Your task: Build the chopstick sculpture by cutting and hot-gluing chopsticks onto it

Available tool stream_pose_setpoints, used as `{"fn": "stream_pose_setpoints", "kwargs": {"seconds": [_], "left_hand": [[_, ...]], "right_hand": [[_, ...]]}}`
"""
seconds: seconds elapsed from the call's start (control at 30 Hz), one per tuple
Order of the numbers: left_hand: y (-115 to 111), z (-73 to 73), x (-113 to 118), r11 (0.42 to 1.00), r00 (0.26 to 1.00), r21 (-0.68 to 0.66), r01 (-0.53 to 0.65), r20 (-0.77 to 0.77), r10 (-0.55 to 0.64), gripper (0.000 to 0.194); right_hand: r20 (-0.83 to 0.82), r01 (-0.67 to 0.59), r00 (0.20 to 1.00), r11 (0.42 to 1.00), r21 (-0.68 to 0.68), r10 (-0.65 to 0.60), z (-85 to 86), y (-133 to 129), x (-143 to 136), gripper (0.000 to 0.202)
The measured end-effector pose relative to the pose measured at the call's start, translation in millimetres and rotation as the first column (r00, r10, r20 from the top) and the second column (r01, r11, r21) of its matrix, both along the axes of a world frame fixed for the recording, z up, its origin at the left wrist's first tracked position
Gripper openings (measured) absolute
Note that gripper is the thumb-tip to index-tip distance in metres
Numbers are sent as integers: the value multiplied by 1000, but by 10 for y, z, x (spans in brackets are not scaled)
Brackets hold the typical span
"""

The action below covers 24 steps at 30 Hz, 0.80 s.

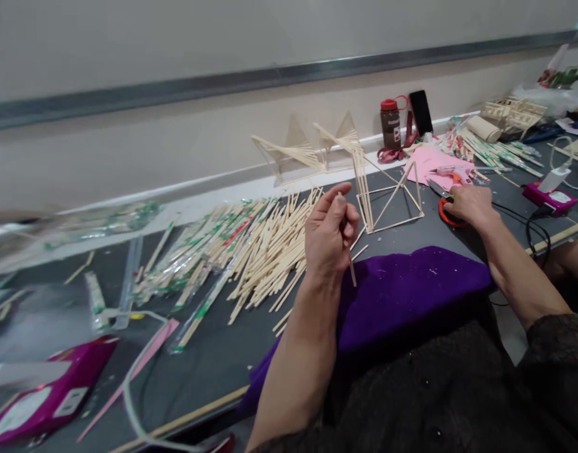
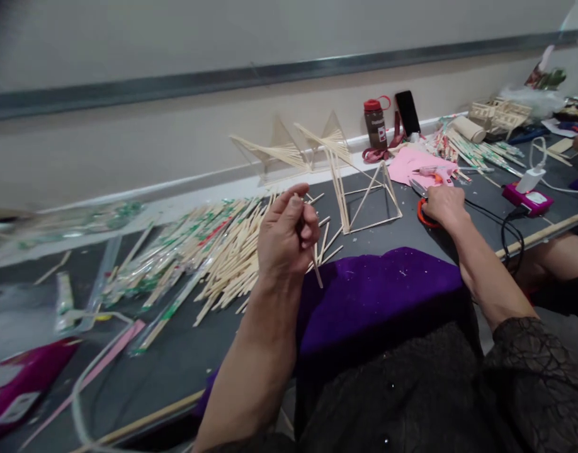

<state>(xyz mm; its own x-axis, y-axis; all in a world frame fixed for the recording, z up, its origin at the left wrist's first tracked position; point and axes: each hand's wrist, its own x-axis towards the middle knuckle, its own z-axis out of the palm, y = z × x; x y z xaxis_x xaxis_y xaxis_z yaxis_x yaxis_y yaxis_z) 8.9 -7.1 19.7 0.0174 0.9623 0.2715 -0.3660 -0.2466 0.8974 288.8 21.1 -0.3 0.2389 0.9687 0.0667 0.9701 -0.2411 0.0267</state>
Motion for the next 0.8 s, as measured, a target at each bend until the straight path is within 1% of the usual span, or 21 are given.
{"fn": "stream_pose_setpoints", "kwargs": {"seconds": [0.03,0.1,0.13,0.17,0.2,0.23,0.27,0.3,0.33,0.37,0.4,0.43,0.47,0.5,0.53,0.57,0.6,0.63,0.67,0.73,0.8], "left_hand": [[13,22,-31,1000,999,-17,-6,52,6,19],[30,55,-80,999,992,-32,0,125,4,18],[33,65,-93,999,989,-32,8,145,-3,18],[35,73,-96,999,988,-31,15,155,-10,18],[35,81,-92,999,987,-31,17,160,-11,19],[34,90,-81,999,987,-33,11,163,-5,20],[32,101,-66,999,986,-39,-2,165,9,21],[30,117,-51,999,986,-47,-19,167,27,22],[28,138,-38,998,985,-54,-36,169,45,22],[25,163,-27,997,984,-59,-51,167,61,23],[21,192,-19,996,984,-60,-63,162,72,23],[17,224,-13,996,985,-57,-72,151,79,23],[12,257,-7,996,987,-50,-78,137,84,22],[8,292,2,996,989,-41,-83,120,88,21],[4,325,15,995,990,-30,-90,102,93,21],[1,356,34,995,992,-18,-98,82,99,20],[0,384,57,994,992,-5,-106,64,107,20],[2,408,86,993,992,9,-116,46,116,19],[8,426,117,992,991,22,-128,30,127,20],[28,445,178,987,988,48,-154,6,154,21],[59,441,226,982,984,70,-178,-3,178,21]], "right_hand": [[-2,1,1000,998,57,-1,33,-39,-23,40],[-54,-7,998,969,246,21,122,-151,-110,38],[-112,-41,990,934,355,86,177,-224,-174,36],[-185,-105,962,895,434,202,235,-306,-252,32],[-269,-200,893,854,481,361,295,-394,-339,28],[-363,-303,776,810,502,515,353,-486,-432,25],[-469,-385,628,772,506,621,404,-578,-527,23],[-565,-459,479,741,491,672,445,-668,-621,23],[-651,-546,343,707,449,678,474,-753,-711,21],[-721,-648,219,651,396,657,489,-829,-795,20],[-769,-750,116,563,348,629,489,-894,-875,18],[-791,-820,40,472,323,611,474,-944,-948,17],[-789,-846,-1,419,329,615,448,-976,-1017,15],[-773,-831,-3,428,355,635,413,-989,-1081,15],[-754,-780,28,486,394,656,374,-982,-1140,14],[-748,-704,85,571,423,659,334,-956,-1194,13],[-759,-632,127,642,434,638,297,-916,-1242,14],[-785,-573,146,698,429,602,263,-864,-1284,16],[-819,-544,133,732,410,558,236,-807,-1320,17],[-874,-542,37,745,389,484,199,-695,-1371,14],[-894,-549,-45,737,394,446,180,-611,-1394,16]]}}
